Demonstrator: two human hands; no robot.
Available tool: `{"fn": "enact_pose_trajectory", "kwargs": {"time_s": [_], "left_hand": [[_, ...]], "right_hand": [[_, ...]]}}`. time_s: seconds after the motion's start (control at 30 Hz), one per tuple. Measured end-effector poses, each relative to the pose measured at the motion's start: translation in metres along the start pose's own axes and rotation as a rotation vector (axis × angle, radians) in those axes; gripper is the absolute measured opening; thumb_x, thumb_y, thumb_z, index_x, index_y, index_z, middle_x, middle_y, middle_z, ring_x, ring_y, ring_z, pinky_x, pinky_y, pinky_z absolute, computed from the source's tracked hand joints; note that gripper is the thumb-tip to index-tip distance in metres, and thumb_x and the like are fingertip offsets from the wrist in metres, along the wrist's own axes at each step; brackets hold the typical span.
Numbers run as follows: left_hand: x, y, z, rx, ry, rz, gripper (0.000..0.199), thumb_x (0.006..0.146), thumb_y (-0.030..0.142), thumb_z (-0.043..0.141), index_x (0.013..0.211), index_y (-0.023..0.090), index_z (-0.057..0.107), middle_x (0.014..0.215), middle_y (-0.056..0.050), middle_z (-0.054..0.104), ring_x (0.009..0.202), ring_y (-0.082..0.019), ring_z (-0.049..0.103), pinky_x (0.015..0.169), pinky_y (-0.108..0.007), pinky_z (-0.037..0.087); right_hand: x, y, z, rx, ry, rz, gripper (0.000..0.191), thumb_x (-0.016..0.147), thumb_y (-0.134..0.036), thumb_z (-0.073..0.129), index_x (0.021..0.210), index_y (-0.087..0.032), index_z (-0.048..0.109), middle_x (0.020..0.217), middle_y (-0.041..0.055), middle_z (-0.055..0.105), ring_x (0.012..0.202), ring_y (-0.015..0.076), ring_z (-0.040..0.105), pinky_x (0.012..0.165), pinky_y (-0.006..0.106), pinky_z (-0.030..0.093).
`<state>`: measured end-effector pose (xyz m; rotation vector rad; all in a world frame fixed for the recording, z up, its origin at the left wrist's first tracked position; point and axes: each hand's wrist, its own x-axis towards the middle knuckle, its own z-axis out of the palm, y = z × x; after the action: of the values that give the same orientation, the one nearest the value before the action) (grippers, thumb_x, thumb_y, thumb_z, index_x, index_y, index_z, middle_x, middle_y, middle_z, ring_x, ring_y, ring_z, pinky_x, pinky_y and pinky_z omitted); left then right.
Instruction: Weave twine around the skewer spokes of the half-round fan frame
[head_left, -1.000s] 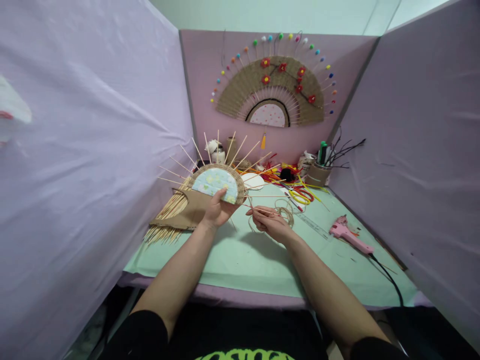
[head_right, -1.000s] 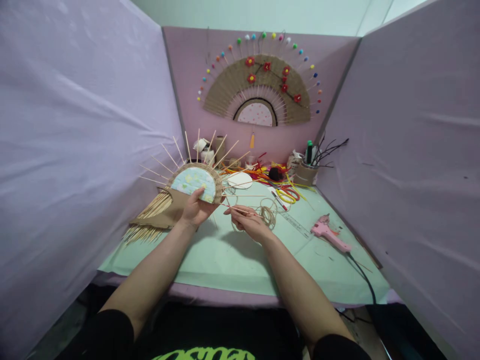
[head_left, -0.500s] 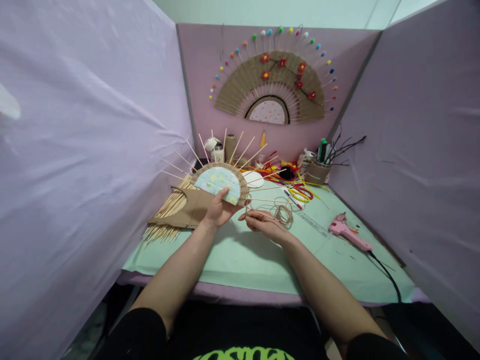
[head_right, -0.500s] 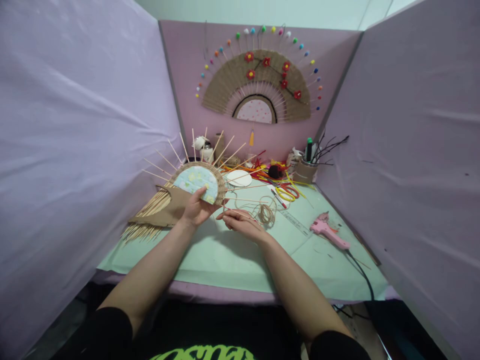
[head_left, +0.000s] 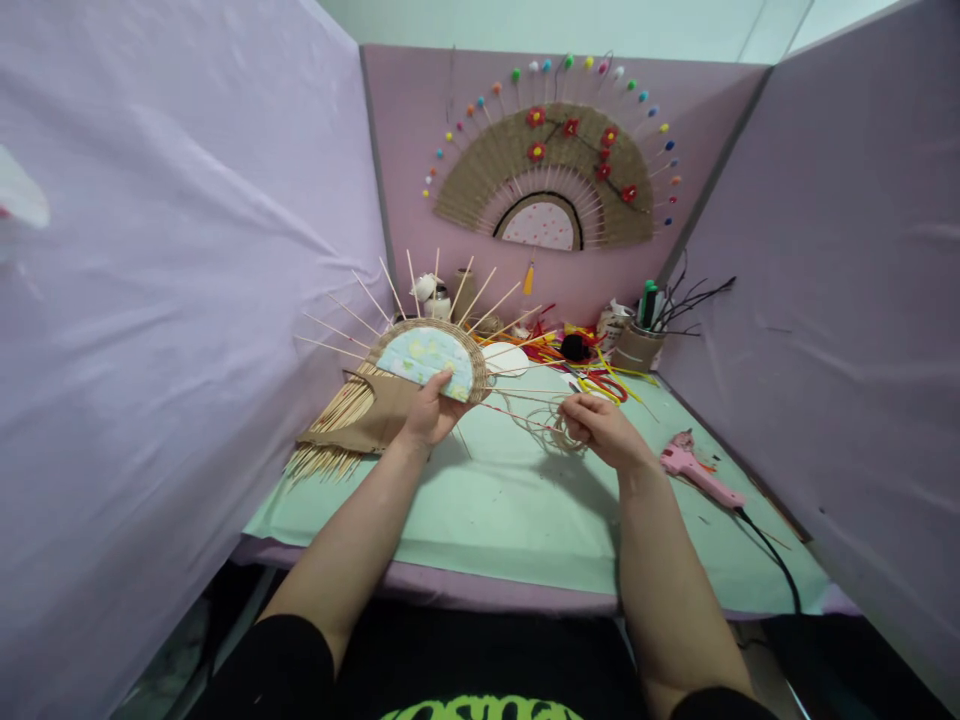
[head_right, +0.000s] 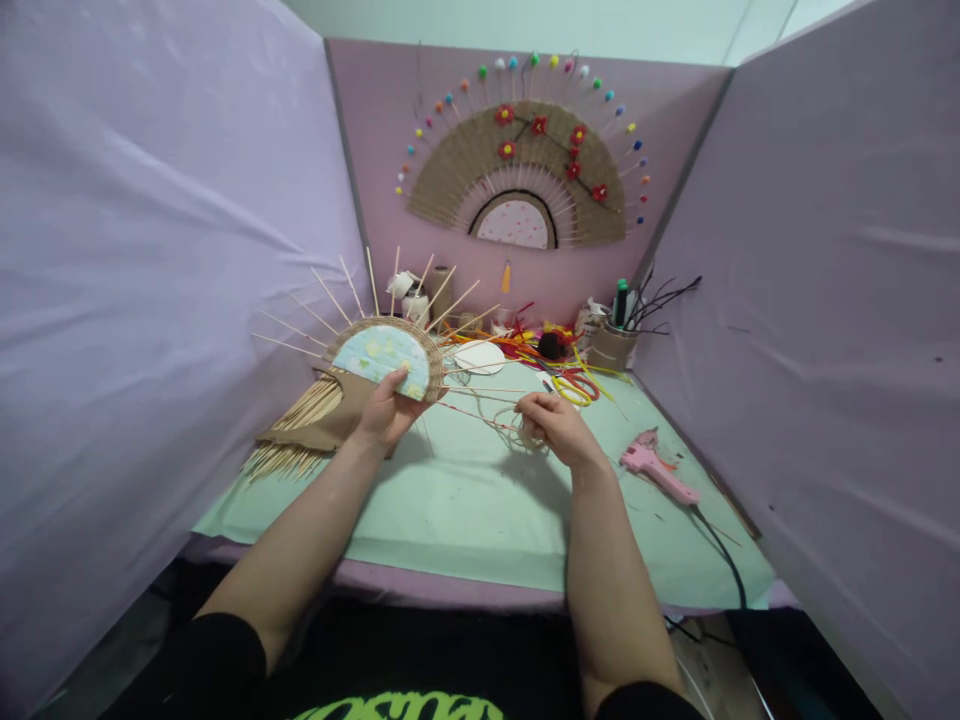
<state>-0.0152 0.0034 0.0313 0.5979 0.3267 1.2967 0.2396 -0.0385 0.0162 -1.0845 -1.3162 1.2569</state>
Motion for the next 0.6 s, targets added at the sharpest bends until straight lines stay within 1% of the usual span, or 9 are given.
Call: {"fn": "enact_pose_trajectory", "kwargs": {"time_s": [0.07, 0.13, 0.2, 0.23, 0.33, 0.4, 0.5, 0.57, 0.6], "left_hand": [[-0.001, -0.003, 0.003, 0.032, 0.006, 0.055, 0.046, 0.080, 0.012, 0.058, 0.126, 0.019, 0.056, 0.106, -0.006, 0.072, 0.103, -0.024, 0.066, 0.092, -0.044, 0.052], [-0.001, -0.006, 0.005, 0.054, 0.038, 0.109, 0.048, 0.079, 0.010, 0.060, 0.125, 0.021, 0.056, 0.109, -0.005, 0.071, 0.104, -0.023, 0.065, 0.092, -0.041, 0.052], [0.000, -0.008, 0.005, 0.050, 0.073, 0.154, 0.048, 0.078, 0.010, 0.061, 0.125, 0.022, 0.057, 0.109, -0.004, 0.071, 0.104, -0.021, 0.065, 0.092, -0.039, 0.051], [0.000, -0.009, 0.005, 0.040, 0.080, 0.172, 0.048, 0.078, 0.010, 0.061, 0.124, 0.023, 0.057, 0.109, -0.003, 0.071, 0.103, -0.020, 0.065, 0.092, -0.037, 0.051], [0.002, -0.009, 0.004, 0.015, 0.064, 0.201, 0.045, 0.080, 0.011, 0.060, 0.123, 0.023, 0.057, 0.106, -0.003, 0.071, 0.100, -0.018, 0.066, 0.092, -0.035, 0.051], [0.002, -0.010, 0.004, 0.010, 0.047, 0.179, 0.041, 0.081, 0.013, 0.060, 0.122, 0.021, 0.058, 0.105, -0.004, 0.072, 0.098, -0.017, 0.066, 0.090, -0.033, 0.051], [-0.001, -0.012, 0.005, 0.004, 0.032, 0.104, 0.035, 0.083, 0.017, 0.060, 0.118, 0.018, 0.060, 0.098, -0.004, 0.072, 0.092, -0.017, 0.067, 0.087, -0.032, 0.052], [-0.003, -0.014, 0.006, 0.002, 0.006, 0.035, 0.031, 0.084, 0.019, 0.060, 0.114, 0.015, 0.062, 0.094, -0.005, 0.072, 0.088, -0.017, 0.068, 0.086, -0.032, 0.053], [-0.004, -0.015, 0.006, 0.003, -0.011, 0.004, 0.029, 0.084, 0.020, 0.059, 0.113, 0.014, 0.062, 0.093, -0.005, 0.072, 0.087, -0.018, 0.068, 0.086, -0.032, 0.053]], "right_hand": [[-0.004, -0.003, -0.006, -0.005, 0.035, -0.052, 0.035, 0.071, -0.051, 0.071, 0.073, -0.019, 0.057, 0.054, -0.0047, 0.043, 0.047, 0.0075, 0.033, 0.045, 0.023, 0.021], [-0.008, -0.005, -0.005, -0.042, 0.029, -0.079, 0.036, 0.071, -0.052, 0.071, 0.072, -0.019, 0.058, 0.055, -0.0034, 0.046, 0.048, 0.0081, 0.036, 0.045, 0.023, 0.024], [-0.011, -0.008, 0.001, -0.106, -0.038, -0.071, 0.035, 0.073, -0.052, 0.070, 0.073, -0.018, 0.061, 0.055, -0.0023, 0.049, 0.049, 0.0089, 0.038, 0.046, 0.024, 0.027], [-0.012, -0.009, 0.006, -0.144, -0.100, -0.054, 0.035, 0.073, -0.052, 0.069, 0.074, -0.018, 0.063, 0.055, -0.0017, 0.050, 0.049, 0.0093, 0.040, 0.047, 0.024, 0.029], [-0.012, -0.007, 0.028, -0.247, -0.345, 0.018, 0.034, 0.075, -0.050, 0.068, 0.078, -0.016, 0.068, 0.057, 0.0002, 0.055, 0.052, 0.0103, 0.045, 0.050, 0.024, 0.033], [-0.009, 0.000, 0.050, -0.285, -0.458, 0.036, 0.033, 0.076, -0.049, 0.067, 0.079, -0.016, 0.070, 0.059, 0.0002, 0.056, 0.052, 0.0101, 0.045, 0.051, 0.024, 0.034], [-0.002, 0.015, 0.084, -0.340, -0.471, -0.039, 0.031, 0.079, -0.046, 0.063, 0.075, -0.016, 0.068, 0.060, -0.0009, 0.056, 0.054, 0.0099, 0.045, 0.053, 0.023, 0.034], [0.001, 0.024, 0.099, -0.396, -0.450, -0.095, 0.030, 0.081, -0.043, 0.059, 0.069, -0.016, 0.066, 0.059, -0.0014, 0.055, 0.054, 0.0104, 0.045, 0.054, 0.024, 0.035], [0.003, 0.027, 0.103, -0.437, -0.424, -0.120, 0.028, 0.082, -0.041, 0.058, 0.069, -0.017, 0.066, 0.059, -0.0012, 0.056, 0.056, 0.0110, 0.046, 0.056, 0.024, 0.036]]}}
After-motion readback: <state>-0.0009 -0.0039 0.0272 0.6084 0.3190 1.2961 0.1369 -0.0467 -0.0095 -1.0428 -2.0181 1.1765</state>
